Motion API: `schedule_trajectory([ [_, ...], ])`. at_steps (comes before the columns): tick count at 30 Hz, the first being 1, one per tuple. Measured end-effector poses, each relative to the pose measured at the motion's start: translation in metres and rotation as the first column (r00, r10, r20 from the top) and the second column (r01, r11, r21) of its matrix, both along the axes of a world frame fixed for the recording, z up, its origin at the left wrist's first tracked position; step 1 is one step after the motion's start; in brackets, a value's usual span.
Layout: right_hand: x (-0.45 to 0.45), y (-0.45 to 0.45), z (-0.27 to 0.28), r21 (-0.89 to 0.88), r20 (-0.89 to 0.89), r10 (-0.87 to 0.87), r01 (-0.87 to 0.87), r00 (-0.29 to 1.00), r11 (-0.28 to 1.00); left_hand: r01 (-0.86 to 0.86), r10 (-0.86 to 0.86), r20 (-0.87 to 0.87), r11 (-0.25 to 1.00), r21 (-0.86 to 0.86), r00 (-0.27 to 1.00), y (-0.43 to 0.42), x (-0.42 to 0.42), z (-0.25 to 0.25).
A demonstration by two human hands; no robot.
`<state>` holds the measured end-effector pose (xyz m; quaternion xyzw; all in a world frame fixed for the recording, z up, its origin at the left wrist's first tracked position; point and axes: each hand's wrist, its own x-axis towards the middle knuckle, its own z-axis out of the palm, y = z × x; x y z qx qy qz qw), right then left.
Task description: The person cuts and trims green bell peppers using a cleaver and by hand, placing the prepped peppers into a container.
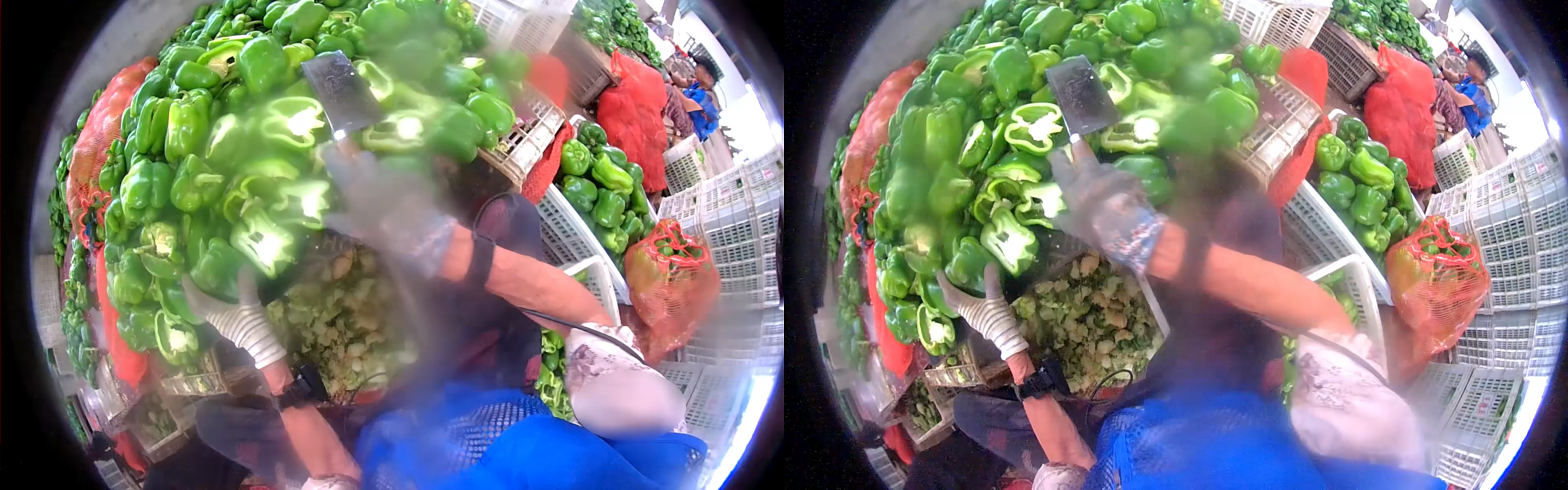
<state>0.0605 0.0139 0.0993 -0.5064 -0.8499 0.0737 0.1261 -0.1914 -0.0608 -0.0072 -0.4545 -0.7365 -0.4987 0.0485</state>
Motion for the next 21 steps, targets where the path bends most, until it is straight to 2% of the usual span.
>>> schedule_trajectory([
  [2, -0.009, 0.001, -0.017, 0.145, 0.079, -0.042, 0.03, 0.996, 0.989, -0.045, 0.043, -0.033, 0.997, -0.062, 0.999, -0.005, 0.003, 0.005],
  [3, -0.017, 0.008, -0.043, 0.436, 0.341, -0.254, 0.087, 0.905, 0.896, -0.061, 0.057, -0.05, 0.994, -0.094, 0.997, -0.006, 0.005, 0.006],
  [4, -0.024, 0.019, -0.079, 0.687, 0.498, -0.5, 0.03, 0.708, 0.726, -0.077, 0.068, -0.085, 0.991, -0.108, 0.994, -0.007, 0.003, 0.002],
  [6, -0.007, 0.019, -0.055, 0.37, 0.231, -0.215, 0.119, 0.949, 0.922, -0.059, 0.045, -0.125, 0.993, -0.104, 0.991, -0.012, 0.003, 0.0],
  [9, -0.014, 0.041, -0.093, 0.419, -0.024, -0.321, 0.301, 0.947, 0.857, -0.062, 0.04, -0.174, 0.991, -0.119, 0.984, -0.021, 0.006, 0.005],
  [10, -0.019, 0.046, -0.094, 0.478, -0.017, -0.317, 0.286, 0.948, 0.83, -0.072, 0.049, -0.184, 0.99, -0.123, 0.982, -0.023, 0.009, 0.008],
  [12, -0.015, 0.045, -0.097, 0.222, -0.207, -0.331, 0.374, 0.921, 0.901, -0.094, 0.072, -0.239, 0.992, -0.082, 0.968, -0.033, 0.018, 0.016],
  [14, -0.005, 0.041, -0.088, 0.187, -0.311, -0.257, 0.324, 0.915, 0.927, -0.105, 0.106, -0.331, 0.994, 0.021, 0.938, -0.04, 0.031, 0.031],
  [16, -0.001, 0.06, -0.11, 0.001, -0.705, -0.162, 0.23, 0.69, 0.973, 0.195, -0.177, -0.147, 0.974, 0.112, 0.973, -0.038, 0.046, 0.034],
  [17, 0.01, 0.048, -0.083, -0.067, -0.778, -0.171, 0.191, 0.605, 0.979, 0.383, -0.367, -0.161, 0.92, 0.08, 0.916, -0.034, 0.069, 0.034],
  [18, 0.021, 0.034, -0.054, -0.129, -0.841, -0.187, 0.147, 0.508, 0.981, 0.56, -0.549, -0.148, 0.828, 0.041, 0.823, -0.031, 0.092, 0.034],
  [19, 0.031, 0.02, -0.024, -0.183, -0.891, -0.209, 0.102, 0.403, 0.978, 0.736, -0.74, -0.204, 0.667, -0.11, 0.641, -0.015, 0.13, 0.032],
  [20, 0.046, -0.003, 0.004, -0.345, -0.88, -0.341, 0.048, 0.33, 0.937, 0.795, -0.796, -0.236, 0.594, -0.127, 0.557, 0.002, 0.152, 0.02],
  [21, 0.061, -0.018, 0.017, -0.37, -0.896, -0.366, 0.031, 0.252, 0.928, 0.848, -0.869, -0.208, 0.488, -0.208, 0.449, 0.014, 0.181, 0.045],
])
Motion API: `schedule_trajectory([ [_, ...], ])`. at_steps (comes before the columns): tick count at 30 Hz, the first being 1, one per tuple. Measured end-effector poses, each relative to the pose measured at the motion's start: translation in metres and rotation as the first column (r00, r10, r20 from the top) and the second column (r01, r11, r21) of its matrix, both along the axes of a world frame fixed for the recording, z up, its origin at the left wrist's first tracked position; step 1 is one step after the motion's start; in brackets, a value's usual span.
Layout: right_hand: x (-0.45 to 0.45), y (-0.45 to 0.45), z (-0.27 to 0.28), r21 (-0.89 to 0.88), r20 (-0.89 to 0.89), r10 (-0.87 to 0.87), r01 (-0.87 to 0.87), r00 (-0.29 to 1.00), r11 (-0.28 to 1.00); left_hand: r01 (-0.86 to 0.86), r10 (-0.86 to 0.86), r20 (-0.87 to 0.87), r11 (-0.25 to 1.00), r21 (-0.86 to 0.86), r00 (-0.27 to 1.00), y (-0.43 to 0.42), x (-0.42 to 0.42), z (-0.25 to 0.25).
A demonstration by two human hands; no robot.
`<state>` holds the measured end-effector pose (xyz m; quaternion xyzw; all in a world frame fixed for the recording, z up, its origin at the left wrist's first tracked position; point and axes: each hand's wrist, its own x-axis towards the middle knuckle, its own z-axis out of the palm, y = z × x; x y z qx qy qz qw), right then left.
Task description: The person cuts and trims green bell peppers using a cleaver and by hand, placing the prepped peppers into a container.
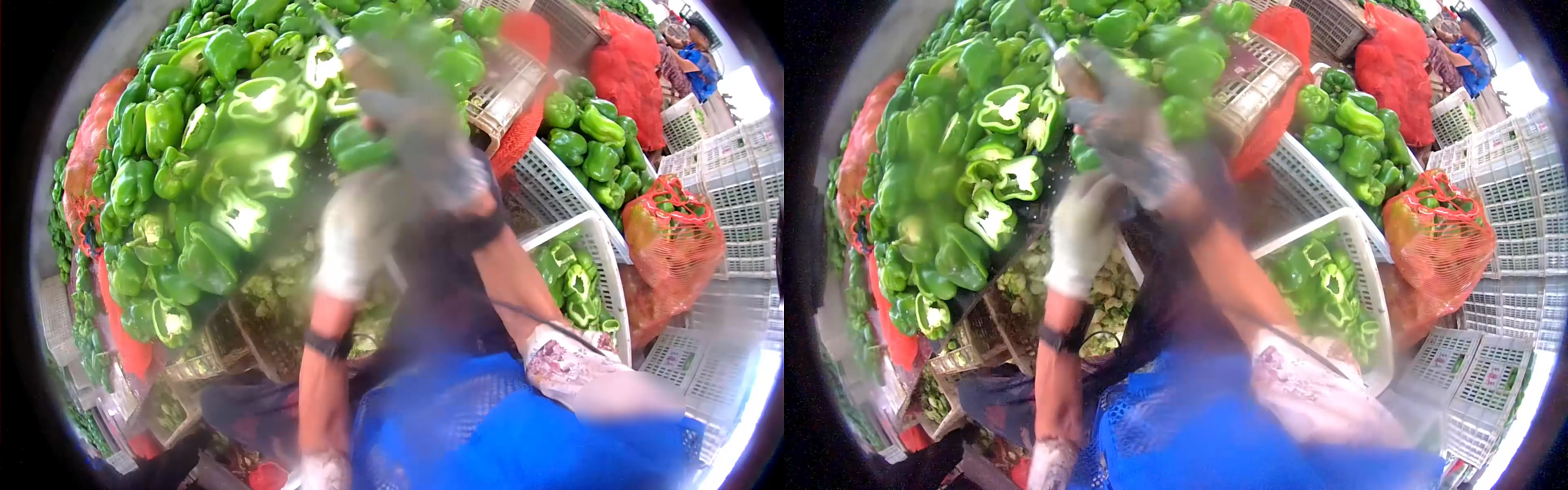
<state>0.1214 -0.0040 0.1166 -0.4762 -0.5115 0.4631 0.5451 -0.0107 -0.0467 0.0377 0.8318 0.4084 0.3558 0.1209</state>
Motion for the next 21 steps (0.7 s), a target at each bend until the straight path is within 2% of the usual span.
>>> schedule_trajectory([
  [1, 0.013, -0.013, 0.007, -0.024, -0.082, -0.016, 0.014, 0.996, 1.0, 0.035, -0.035, -0.063, 0.999, -0.007, 0.997, 0.015, 0.025, 0.007],
  [2, 0.025, -0.024, 0.011, 0.224, -0.006, -0.129, 0.127, 0.992, 0.966, 0.069, -0.071, -0.126, 0.997, -0.017, 0.989, 0.034, 0.044, 0.011],
  [3, 0.036, -0.036, 0.015, 0.455, 0.051, -0.288, 0.234, 0.956, 0.859, 0.125, -0.102, -0.186, 0.985, 0.12, 0.977, 0.061, 0.06, -0.005],
  [5, 0.048, -0.049, 0.038, 0.523, 0.019, -0.534, 0.447, 0.845, 0.726, 0.244, -0.197, -0.341, 0.964, 0.103, 0.919, 0.091, 0.081, -0.003],
  [6, 0.051, -0.054, 0.056, 0.376, -0.062, -0.611, 0.585, 0.789, 0.718, 0.281, -0.234, -0.371, 0.957, 0.077, 0.899, 0.101, 0.088, -0.003],
  [8, 0.068, -0.062, 0.063, 0.299, -0.162, -0.642, 0.658, 0.749, 0.692, 0.349, -0.309, -0.43, 0.937, 0.015, 0.848, 0.115, 0.102, -0.002],
  [9, 0.085, -0.068, 0.055, 0.386, -0.193, -0.593, 0.616, 0.782, 0.687, 0.328, -0.346, -0.434, 0.937, -0.118, 0.832, 0.119, 0.106, 0.0],
  [11, 0.12, -0.072, 0.032, 0.432, -0.229, -0.571, 0.608, 0.788, 0.666, 0.33, -0.356, -0.376, 0.934, -0.133, 0.856, 0.124, 0.11, -0.003],
  [12, 0.136, -0.071, 0.016, 0.391, -0.243, -0.595, 0.638, 0.767, 0.663, 0.318, -0.348, -0.35, 0.937, -0.142, 0.87, 0.126, 0.108, -0.007],
  [13, 0.141, -0.068, 0.005, 0.343, -0.256, -0.616, 0.666, 0.745, 0.662, 0.313, -0.315, -0.238, 0.949, -0.05, 0.919, 0.127, 0.105, -0.016],
  [16, 0.125, -0.074, -0.002, 0.146, -0.169, -0.608, 0.63, 0.775, 0.763, 0.144, -0.14, 0.197, 0.99, -0.006, 0.97, 0.133, 0.087, -0.054],
  [18, 0.113, -0.064, 0.002, 0.091, -0.005, -0.586, 0.584, 0.81, 0.807, 0.132, -0.015, 0.483, 0.969, -0.21, 0.875, 0.122, 0.074, -0.024],
  [19, 0.107, -0.062, 0.005, 0.051, 0.089, -0.567, 0.565, 0.819, 0.824, 0.153, 0.068, 0.508, 0.912, -0.381, 0.859, 0.119, 0.069, -0.002],
  [21, 0.098, -0.06, 0.0, 0.059, 0.224, -0.539, 0.54, 0.812, 0.839, 0.199, -0.022, 0.47, 0.922, -0.331, 0.882, 0.127, 0.058, -0.018],
])
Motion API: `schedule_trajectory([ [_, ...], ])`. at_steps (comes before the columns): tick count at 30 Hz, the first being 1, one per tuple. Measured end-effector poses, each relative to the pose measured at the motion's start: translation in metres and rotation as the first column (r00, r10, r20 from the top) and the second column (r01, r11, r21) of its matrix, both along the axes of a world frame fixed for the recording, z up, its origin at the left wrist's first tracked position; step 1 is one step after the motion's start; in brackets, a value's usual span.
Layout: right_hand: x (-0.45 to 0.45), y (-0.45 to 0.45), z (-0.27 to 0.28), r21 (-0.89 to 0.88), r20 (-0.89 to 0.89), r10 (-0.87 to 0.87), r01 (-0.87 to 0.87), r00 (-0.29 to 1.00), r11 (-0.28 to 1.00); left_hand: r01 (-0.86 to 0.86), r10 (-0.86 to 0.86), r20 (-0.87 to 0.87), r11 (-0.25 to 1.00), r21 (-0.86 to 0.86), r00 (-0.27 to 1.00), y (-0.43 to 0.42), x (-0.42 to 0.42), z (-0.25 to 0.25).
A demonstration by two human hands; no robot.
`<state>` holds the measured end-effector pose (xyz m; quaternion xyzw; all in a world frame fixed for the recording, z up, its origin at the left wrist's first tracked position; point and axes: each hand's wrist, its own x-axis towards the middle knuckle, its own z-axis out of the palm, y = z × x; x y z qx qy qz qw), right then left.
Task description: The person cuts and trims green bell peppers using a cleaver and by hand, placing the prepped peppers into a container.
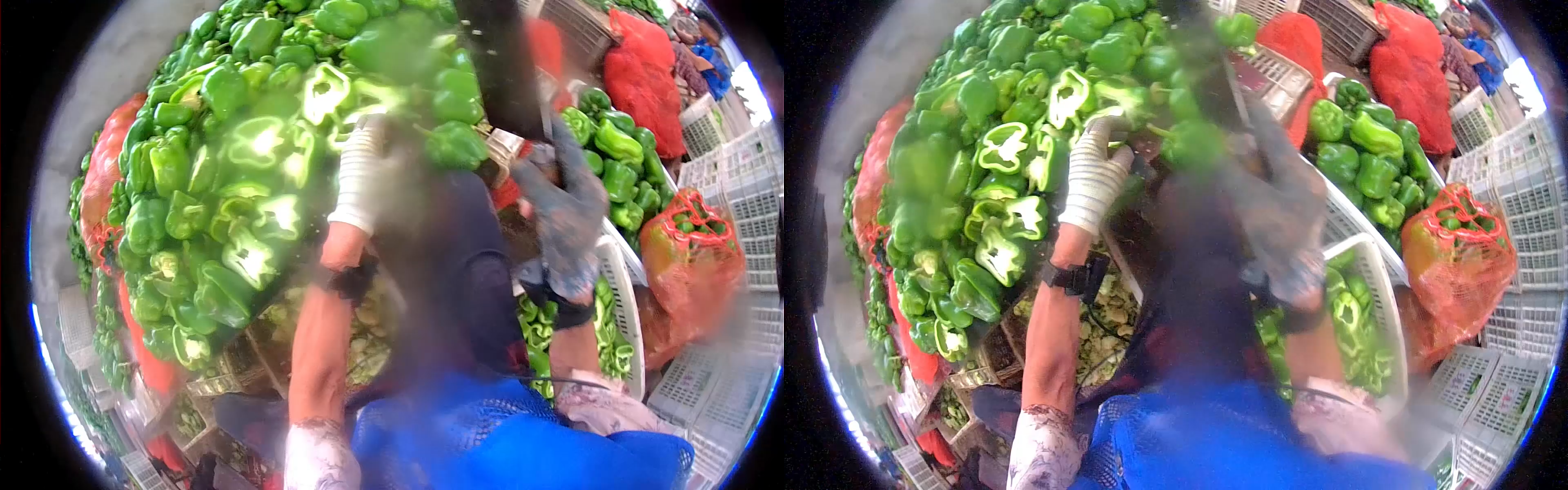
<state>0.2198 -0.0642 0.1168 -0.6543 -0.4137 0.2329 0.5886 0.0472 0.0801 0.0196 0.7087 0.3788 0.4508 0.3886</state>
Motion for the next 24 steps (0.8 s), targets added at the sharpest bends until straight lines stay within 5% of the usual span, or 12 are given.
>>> schedule_trajectory([
  [2, 0.003, 0.012, -0.018, 0.051, 0.075, 0.02, -0.023, 0.997, 0.998, 0.082, -0.034, -0.179, 0.959, 0.271, 0.983, -0.002, 0.01, -0.013],
  [4, 0.005, 0.008, -0.018, 0.017, 0.05, -0.008, 0.007, 0.999, 1.0, 0.136, -0.055, -0.259, 0.942, 0.307, 0.964, -0.004, 0.022, -0.008],
  [7, 0.015, -0.001, -0.025, -0.014, 0.095, -0.021, 0.022, 0.995, 1.0, 0.301, 0.118, -0.647, 0.813, 0.499, 0.754, -0.004, 0.04, 0.018],
  [11, 0.024, -0.016, -0.037, -0.046, 0.07, -0.042, 0.045, 0.997, 0.998, 0.704, 0.256, -0.898, 0.558, 0.44, 0.358, 0.018, 0.076, 0.027],
  [14, 0.028, -0.019, -0.043, -0.077, 0.037, -0.041, 0.044, 0.998, 0.996, 0.703, 0.069, -0.921, 0.625, 0.339, 0.383, 0.048, 0.114, -0.006],
  [16, 0.029, -0.025, -0.043, -0.121, 0.07, -0.019, 0.028, 0.997, 0.992, 0.717, 0.113, -0.924, 0.599, 0.356, 0.364, 0.055, 0.114, -0.005],
  [18, 0.029, -0.027, -0.042, -0.131, 0.057, 0.018, -0.01, 0.998, 0.991, 0.708, 0.275, -0.882, 0.527, 0.471, 0.382, 0.041, 0.092, 0.012],
  [21, 0.021, -0.027, -0.033, -0.075, -0.036, 0.103, -0.105, 0.994, 0.992, 0.364, 0.082, -0.665, 0.784, 0.504, 0.742, 0.034, 0.047, 0.018],
  [23, 0.013, -0.027, -0.026, -0.012, -0.067, 0.156, -0.157, 0.985, 0.987, 0.147, -0.142, -0.061, 0.985, 0.093, 0.988, 0.004, 0.021, 0.042],
  [24, 0.006, -0.025, -0.023, 0.031, -0.072, 0.175, -0.173, 0.982, 0.984, 0.152, -0.087, 0.269, 0.961, -0.231, 0.959, -0.009, 0.01, 0.066],
])
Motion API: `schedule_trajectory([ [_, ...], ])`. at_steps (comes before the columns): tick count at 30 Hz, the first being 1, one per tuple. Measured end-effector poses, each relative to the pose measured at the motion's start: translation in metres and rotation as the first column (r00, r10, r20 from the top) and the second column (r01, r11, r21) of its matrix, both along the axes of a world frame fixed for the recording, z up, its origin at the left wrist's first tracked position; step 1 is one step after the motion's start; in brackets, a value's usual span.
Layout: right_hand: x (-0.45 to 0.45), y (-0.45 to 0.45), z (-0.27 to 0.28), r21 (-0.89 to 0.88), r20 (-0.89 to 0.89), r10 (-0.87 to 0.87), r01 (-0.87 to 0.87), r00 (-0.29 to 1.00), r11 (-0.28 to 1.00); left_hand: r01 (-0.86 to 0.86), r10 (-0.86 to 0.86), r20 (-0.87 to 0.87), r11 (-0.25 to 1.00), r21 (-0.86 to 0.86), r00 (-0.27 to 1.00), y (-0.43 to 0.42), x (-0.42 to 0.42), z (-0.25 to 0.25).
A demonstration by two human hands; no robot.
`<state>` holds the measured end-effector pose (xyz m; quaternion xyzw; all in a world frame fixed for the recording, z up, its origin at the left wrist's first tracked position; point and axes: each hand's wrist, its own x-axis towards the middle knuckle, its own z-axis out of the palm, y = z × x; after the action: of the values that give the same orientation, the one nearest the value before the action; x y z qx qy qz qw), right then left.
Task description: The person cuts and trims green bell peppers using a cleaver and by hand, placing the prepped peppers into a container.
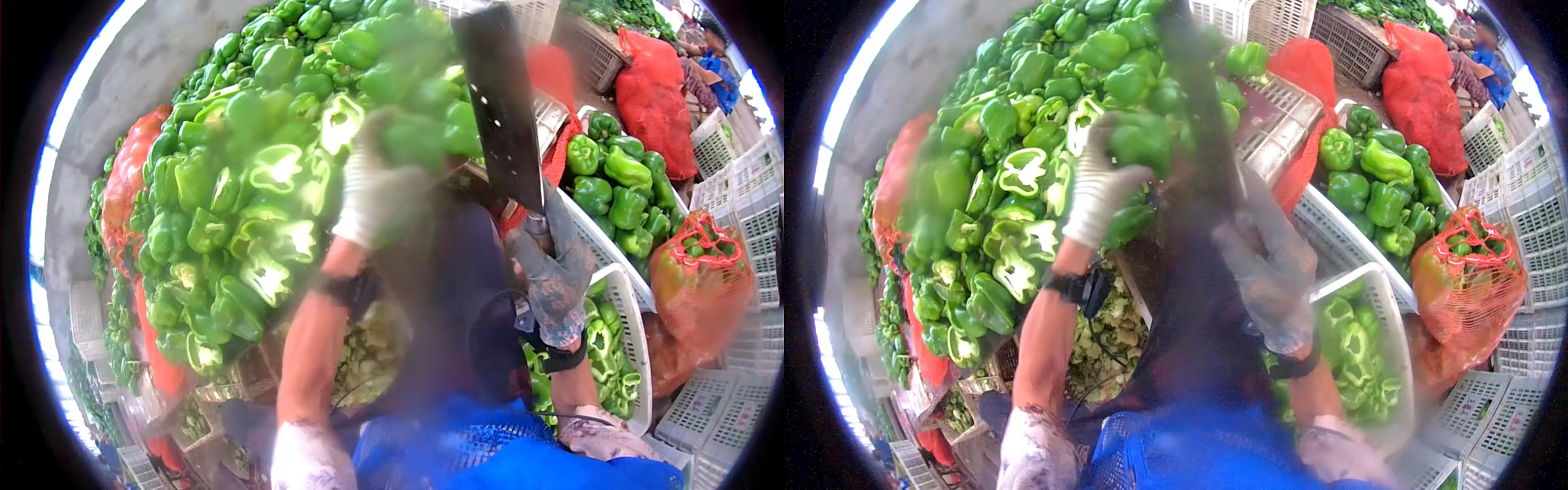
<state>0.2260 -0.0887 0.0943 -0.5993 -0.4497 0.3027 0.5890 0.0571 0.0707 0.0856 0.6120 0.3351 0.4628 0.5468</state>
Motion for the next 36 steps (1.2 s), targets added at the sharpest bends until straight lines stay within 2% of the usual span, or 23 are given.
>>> schedule_trajectory([
  [2, -0.016, 0.007, 0.007, 0.091, -0.023, 0.039, -0.037, 0.999, 0.995, -0.102, 0.155, 0.245, 0.971, -0.215, 0.957, 0.002, -0.027, 0.0],
  [3, -0.023, 0.014, 0.004, 0.146, 0.028, 0.074, -0.077, 0.997, 0.986, -0.24, 0.247, 0.223, 0.969, -0.059, 0.943, 0.01, -0.042, -0.016],
  [5, -0.036, 0.028, -0.002, 0.254, 0.129, 0.134, -0.164, 0.983, 0.953, -0.263, 0.264, 0.238, 0.964, -0.036, 0.935, 0.004, -0.059, -0.008],
  [6, -0.043, 0.036, -0.008, 0.313, 0.282, 0.13, -0.219, 0.951, 0.924, -0.29, 0.285, 0.228, 0.957, -0.014, 0.931, 0.0, -0.063, -0.004],
  [9, -0.057, 0.045, -0.008, 0.339, 0.356, 0.159, -0.286, 0.921, 0.896, -0.374, 0.365, 0.213, 0.927, 0.002, 0.906, 0.002, -0.076, 0.002],
  [11, -0.063, 0.041, 0.02, 0.433, 0.314, 0.133, -0.267, 0.94, 0.861, -0.417, 0.402, 0.261, 0.909, 0.003, 0.878, 0.008, -0.084, 0.009],
  [14, -0.072, 0.042, 0.059, 0.682, 0.085, 0.146, -0.164, 0.986, 0.713, -0.397, 0.347, 0.372, 0.915, 0.065, 0.861, 0.009, -0.088, 0.044],
  [16, -0.082, 0.066, 0.023, 0.561, 0.061, 0.174, -0.178, 0.983, 0.808, -0.388, 0.302, 0.363, 0.901, 0.191, 0.881, 0.018, -0.092, 0.064],
  [17, -0.087, 0.078, 0.005, 0.495, 0.05, 0.187, -0.187, 0.981, 0.848, -0.397, 0.276, 0.421, 0.888, 0.232, 0.864, 0.018, -0.091, 0.073],
  [18, -0.105, 0.114, -0.012, 0.312, 0.365, 0.176, -0.298, 0.914, 0.902, -0.466, 0.367, 0.372, 0.856, 0.223, 0.853, 0.015, -0.095, 0.071],
  [19, -0.114, 0.108, -0.016, 0.211, 0.27, 0.332, -0.392, 0.904, 0.896, -0.536, 0.458, 0.322, 0.814, 0.223, 0.829, 0.012, -0.106, 0.064],
  [21, -0.132, 0.098, -0.022, 0.007, 0.028, 0.546, -0.547, 0.837, 0.837, -0.675, 0.675, 0.068, 0.719, 0.166, 0.735, 0.0, -0.144, 0.034],
  [23, -0.123, 0.108, -0.028, -0.018, 0.211, 0.504, -0.512, 0.838, 0.859, -0.816, 0.797, 0.192, 0.577, 0.039, 0.572, -0.008, -0.161, 0.027],
  [25, -0.13, 0.092, -0.018, 0.155, 0.181, 0.317, -0.345, 0.931, 0.926, -0.79, 0.788, 0.096, 0.591, 0.16, 0.609, 0.002, -0.164, 0.023],
  [27, -0.114, 0.092, -0.001, 0.19, 0.114, 0.301, -0.319, 0.947, 0.929, -0.745, 0.751, 0.075, 0.629, 0.225, 0.656, 0.015, -0.139, 0.04],
  [28, -0.107, 0.091, 0.002, 0.174, 0.004, 0.291, -0.287, 0.957, 0.942, -0.679, 0.705, 0.07, 0.644, 0.353, 0.705, 0.042, -0.134, 0.039],
  [29, -0.099, 0.093, -0.004, 0.161, -0.059, 0.244, -0.232, 0.968, 0.959, -0.593, 0.681, -0.072, 0.681, 0.43, 0.729, 0.055, -0.113, 0.062],
  [30, -0.091, 0.095, -0.01, 0.147, -0.123, 0.194, -0.176, 0.973, 0.973, -0.537, 0.579, -0.021, 0.768, 0.349, 0.815, 0.082, -0.095, 0.067],
  [31, -0.081, 0.102, -0.026, 0.14, -0.138, 0.112, -0.093, 0.984, 0.986, -0.481, 0.532, -0.108, 0.821, 0.307, 0.84, 0.109, -0.075, 0.075],
  [32, -0.074, 0.105, -0.028, 0.09, -0.187, 0.047, -0.031, 0.981, 0.995, -0.38, 0.567, -0.273, 0.769, 0.514, 0.777, 0.164, -0.073, 0.059],
  [33, -0.066, 0.108, -0.03, 0.04, -0.236, -0.019, 0.03, 0.971, 0.999, -0.367, 0.558, -0.36, 0.799, 0.476, 0.748, 0.191, -0.052, 0.058],
  [35, -0.05, 0.103, -0.001, -0.152, -0.38, -0.122, 0.068, 0.917, 0.986, -0.245, 0.612, -0.578, 0.771, 0.588, 0.54, 0.257, -0.027, 0.041],
  [36, -0.046, 0.106, -0.006, -0.112, -0.36, -0.132, 0.098, 0.924, 0.989, -0.188, 0.63, -0.629, 0.759, 0.624, 0.456, 0.28, -0.013, 0.028],
])
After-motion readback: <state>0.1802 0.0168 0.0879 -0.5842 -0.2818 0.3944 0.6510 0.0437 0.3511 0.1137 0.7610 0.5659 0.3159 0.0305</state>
